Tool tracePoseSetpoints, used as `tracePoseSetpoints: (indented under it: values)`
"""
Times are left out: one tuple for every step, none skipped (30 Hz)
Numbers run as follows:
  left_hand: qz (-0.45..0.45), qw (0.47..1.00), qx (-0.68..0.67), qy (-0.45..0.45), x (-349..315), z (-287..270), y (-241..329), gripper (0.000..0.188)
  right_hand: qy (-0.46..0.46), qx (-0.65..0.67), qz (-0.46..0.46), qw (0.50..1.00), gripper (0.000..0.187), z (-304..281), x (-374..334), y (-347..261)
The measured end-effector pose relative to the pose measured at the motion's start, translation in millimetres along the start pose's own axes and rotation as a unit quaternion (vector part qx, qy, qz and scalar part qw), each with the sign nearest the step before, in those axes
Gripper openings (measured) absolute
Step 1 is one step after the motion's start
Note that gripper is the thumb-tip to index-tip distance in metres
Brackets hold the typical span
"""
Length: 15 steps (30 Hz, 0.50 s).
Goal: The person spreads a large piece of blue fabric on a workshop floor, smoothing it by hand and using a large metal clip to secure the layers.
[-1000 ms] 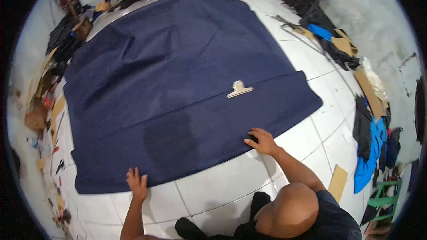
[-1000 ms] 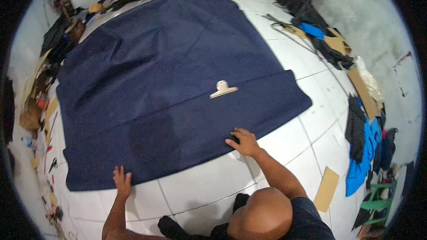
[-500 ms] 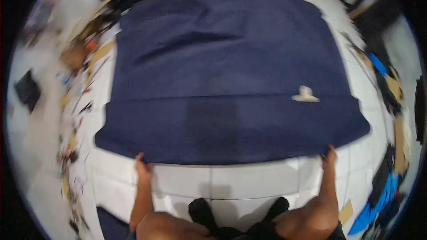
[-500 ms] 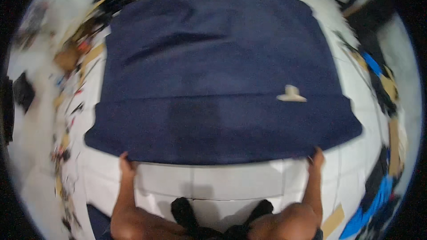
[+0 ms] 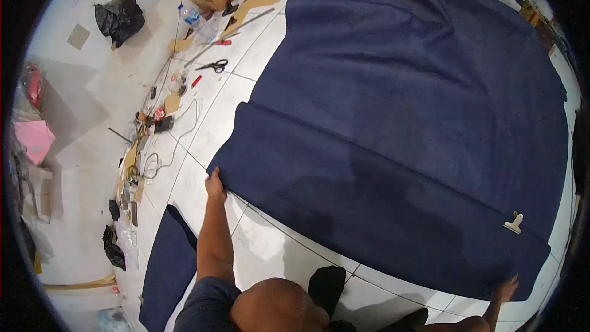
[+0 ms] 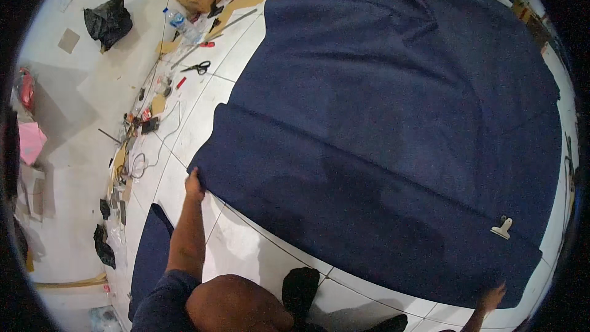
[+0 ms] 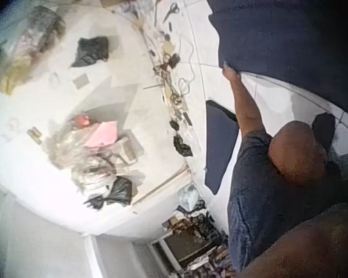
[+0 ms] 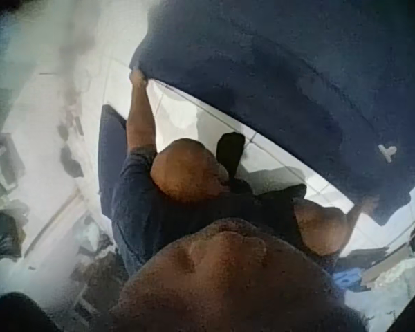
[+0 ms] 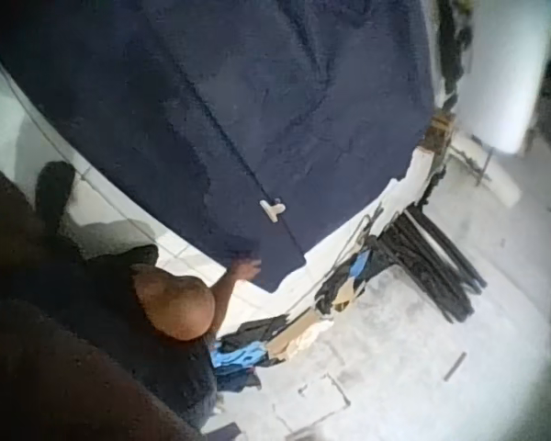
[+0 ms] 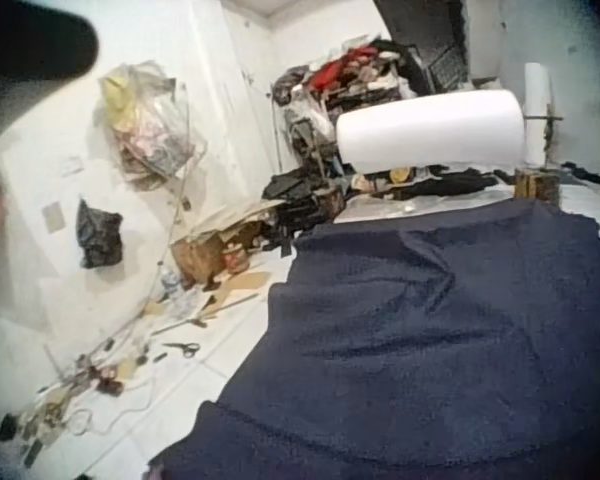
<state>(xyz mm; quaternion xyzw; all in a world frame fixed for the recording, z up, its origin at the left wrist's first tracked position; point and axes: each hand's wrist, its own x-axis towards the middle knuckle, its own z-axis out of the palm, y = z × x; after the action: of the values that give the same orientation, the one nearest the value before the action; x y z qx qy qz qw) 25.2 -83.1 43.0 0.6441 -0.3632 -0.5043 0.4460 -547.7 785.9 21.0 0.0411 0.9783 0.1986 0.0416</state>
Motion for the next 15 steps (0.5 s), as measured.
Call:
tracePoseSetpoints:
  values:
    - [-0.002, 0.999, 0.044, 0.011, 6.1, 15.2, -1.7, 0.055, 0.029, 0.075, -0.092, 0.993, 0.055, -39.4, 6.1, -15.3]
    - [0.056, 0.993, 0.072, 0.079, 9.7, 28.6, -9.0, 0.058, 0.049, 0.152, -0.186, 0.969, 0.058, -59.7, 11.1, -35.2]
    - [0.035, 0.993, 0.104, 0.030, 11.0, 30.0, -9.2, 0.053, 0.094, 0.164, -0.275, 0.943, 0.062, -79.6, 19.5, -66.3]
    - [0.012, 0.991, 0.133, -0.026, 9.8, 39.6, -7.2, 0.048, 0.116, 0.153, -0.317, 0.929, 0.059, -96.0, 26.9, -90.5]
    - [0.012, 0.990, 0.137, -0.021, 7.3, 32.0, 2.5, 0.048, 0.095, 0.152, -0.341, 0.923, 0.056, -136.9, 17.9, -138.3]
    - [0.002, 0.986, 0.160, -0.037, 3.7, 22.0, 13.3, 0.041, 0.074, 0.151, -0.365, 0.916, 0.054, -168.1, 3.9, -171.4]
    - [-0.009, 0.982, 0.178, -0.062, 1.3, 22.5, 19.3, 0.036, 0.074, 0.149, -0.363, 0.917, 0.054, -150.5, 21.1, -164.4]
    - [-0.014, 0.982, 0.176, -0.070, -0.1, 32.0, 20.3, 0.036, 0.100, 0.103, -0.383, 0.913, 0.053, -123.1, 50.7, -151.3]
    - [-0.014, 0.978, 0.188, -0.087, -2.9, 36.5, 23.4, 0.034, 0.122, 0.062, -0.409, 0.902, 0.052, -103.2, 71.4, -148.3]
    - [-0.012, 0.974, 0.203, -0.098, -3.6, 31.9, 28.4, 0.033, 0.120, 0.065, -0.415, 0.900, 0.052, -101.9, 74.0, -155.3]
    - [-0.011, 0.974, 0.205, -0.093, -3.8, 29.5, 30.5, 0.033, 0.035, 0.087, -0.409, 0.908, 0.048, -103.0, 78.7, -159.0]
    - [-0.032, 0.970, 0.215, -0.106, -4.5, 28.9, 31.9, 0.034, -0.050, 0.107, -0.399, 0.909, 0.044, -104.5, 83.8, -161.5]
    - [-0.055, 0.965, 0.227, -0.120, -3.8, 24.4, 34.0, 0.035, -0.054, 0.108, -0.401, 0.908, 0.044, -109.4, 84.7, -163.2]
    - [-0.055, 0.964, 0.231, -0.118, -1.5, 15.7, 34.3, 0.035, -0.080, 0.137, -0.400, 0.902, 0.040, -115.8, 86.0, -164.7]
    - [-0.059, 0.963, 0.242, -0.106, -0.3, 3.6, 33.1, 0.035, -0.105, 0.165, -0.398, 0.896, 0.037, -118.5, 84.8, -164.9]
